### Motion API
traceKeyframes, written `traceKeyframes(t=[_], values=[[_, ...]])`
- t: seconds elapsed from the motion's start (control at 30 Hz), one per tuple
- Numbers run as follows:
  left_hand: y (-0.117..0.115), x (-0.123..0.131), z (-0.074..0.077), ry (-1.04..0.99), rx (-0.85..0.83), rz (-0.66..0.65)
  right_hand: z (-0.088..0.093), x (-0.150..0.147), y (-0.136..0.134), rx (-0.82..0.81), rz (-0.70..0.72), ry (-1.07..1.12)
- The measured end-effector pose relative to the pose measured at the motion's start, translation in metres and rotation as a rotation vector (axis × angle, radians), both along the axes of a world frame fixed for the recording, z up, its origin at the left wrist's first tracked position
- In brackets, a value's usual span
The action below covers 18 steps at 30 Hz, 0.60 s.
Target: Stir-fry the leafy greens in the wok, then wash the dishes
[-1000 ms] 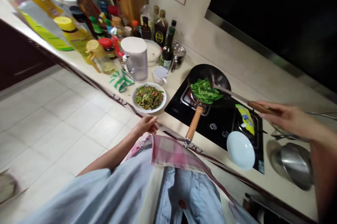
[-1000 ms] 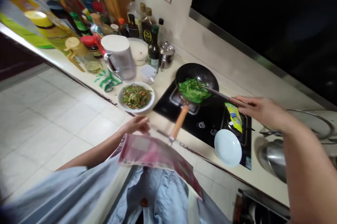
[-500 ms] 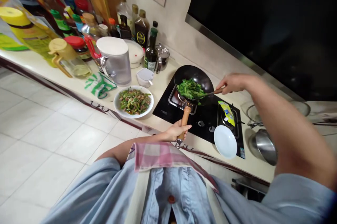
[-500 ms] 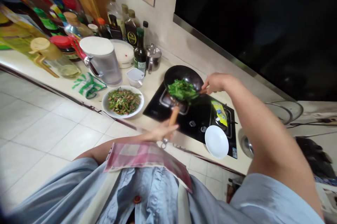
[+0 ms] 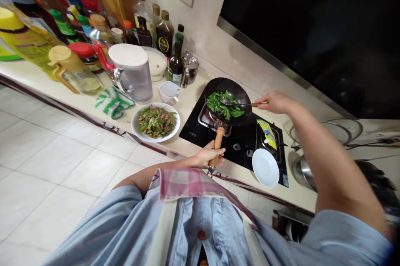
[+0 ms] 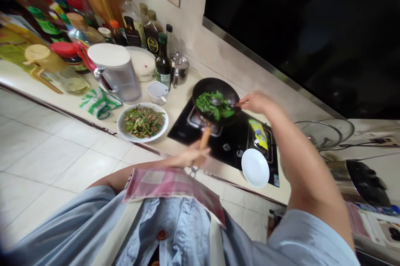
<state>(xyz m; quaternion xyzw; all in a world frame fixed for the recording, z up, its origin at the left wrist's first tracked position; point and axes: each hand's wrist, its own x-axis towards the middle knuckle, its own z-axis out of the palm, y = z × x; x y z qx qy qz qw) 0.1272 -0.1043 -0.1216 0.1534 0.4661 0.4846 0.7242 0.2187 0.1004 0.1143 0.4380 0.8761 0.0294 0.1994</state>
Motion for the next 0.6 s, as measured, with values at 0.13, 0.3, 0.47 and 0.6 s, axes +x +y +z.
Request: traceKeyframes(t=[0.13,0.3,0.47,0.6], values=[[0.002,0.000,0.004,0.119,-0.029,0.016,0.053,0.006,0.002,-0.006,-0.170,-0.189],[-0.001,-0.001,0.006,0.166,0.015,-0.007,0.046,-0.012,0.001,-0.031,-0.206,-0.321],[-0.002,-0.001,0.006,0.152,0.037,-0.010,0.032,-0.004,0.016,-0.024,-0.101,-0.143],[0.000,0.002,0.005,0.149,0.004,0.011,0.037,0.010,0.025,-0.008,-0.185,-0.038]])
